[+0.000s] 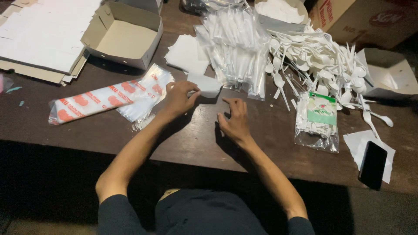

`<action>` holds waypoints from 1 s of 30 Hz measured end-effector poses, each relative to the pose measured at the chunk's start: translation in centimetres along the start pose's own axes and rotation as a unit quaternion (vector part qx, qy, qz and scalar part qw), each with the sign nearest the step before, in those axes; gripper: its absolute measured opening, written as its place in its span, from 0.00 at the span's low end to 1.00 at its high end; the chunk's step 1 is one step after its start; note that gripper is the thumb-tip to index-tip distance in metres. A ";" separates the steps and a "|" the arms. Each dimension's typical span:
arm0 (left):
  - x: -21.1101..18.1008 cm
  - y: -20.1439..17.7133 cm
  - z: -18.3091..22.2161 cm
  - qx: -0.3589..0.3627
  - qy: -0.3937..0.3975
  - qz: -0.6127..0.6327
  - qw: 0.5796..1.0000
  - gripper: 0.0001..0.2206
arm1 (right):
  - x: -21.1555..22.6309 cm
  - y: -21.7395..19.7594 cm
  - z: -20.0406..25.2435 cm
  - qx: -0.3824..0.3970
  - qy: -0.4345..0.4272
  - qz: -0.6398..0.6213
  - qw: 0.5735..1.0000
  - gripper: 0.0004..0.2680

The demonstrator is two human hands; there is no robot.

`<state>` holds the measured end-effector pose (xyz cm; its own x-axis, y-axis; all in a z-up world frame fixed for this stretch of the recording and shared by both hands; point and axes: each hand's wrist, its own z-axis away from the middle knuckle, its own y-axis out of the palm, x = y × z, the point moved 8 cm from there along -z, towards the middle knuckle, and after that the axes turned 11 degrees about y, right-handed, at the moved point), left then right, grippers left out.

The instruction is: The person packages plastic spoons into plastic sleeves. The person takes a white paper napkin, folds it into a narrow rectangle, and inserts it into a clear plastic sleeve alongside a white plastic spoon.

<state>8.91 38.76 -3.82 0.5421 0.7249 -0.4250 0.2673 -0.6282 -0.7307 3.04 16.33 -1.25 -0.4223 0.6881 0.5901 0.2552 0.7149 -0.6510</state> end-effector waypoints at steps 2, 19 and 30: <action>-2.3 -2.1 -1.0 0.014 0.040 0.125 0.991 0.07 | 0.7 -0.9 -0.6 -0.002 0.007 -0.001 1.000 0.26; -9.1 0.6 -4.7 -0.050 -0.032 0.453 0.889 0.10 | -6.9 -12.1 -1.4 -0.002 0.128 -0.132 0.983 0.03; -12.3 7.9 -2.8 0.217 -0.053 0.064 0.973 0.27 | -16.0 -13.1 4.4 0.111 0.294 -0.074 0.946 0.07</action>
<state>6.62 24.12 -2.83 0.4570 0.6882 -0.5635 -0.1710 -0.5537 -0.8149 2.60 -4.56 -4.29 0.1347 0.5793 0.8039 0.0139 0.8101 -0.5862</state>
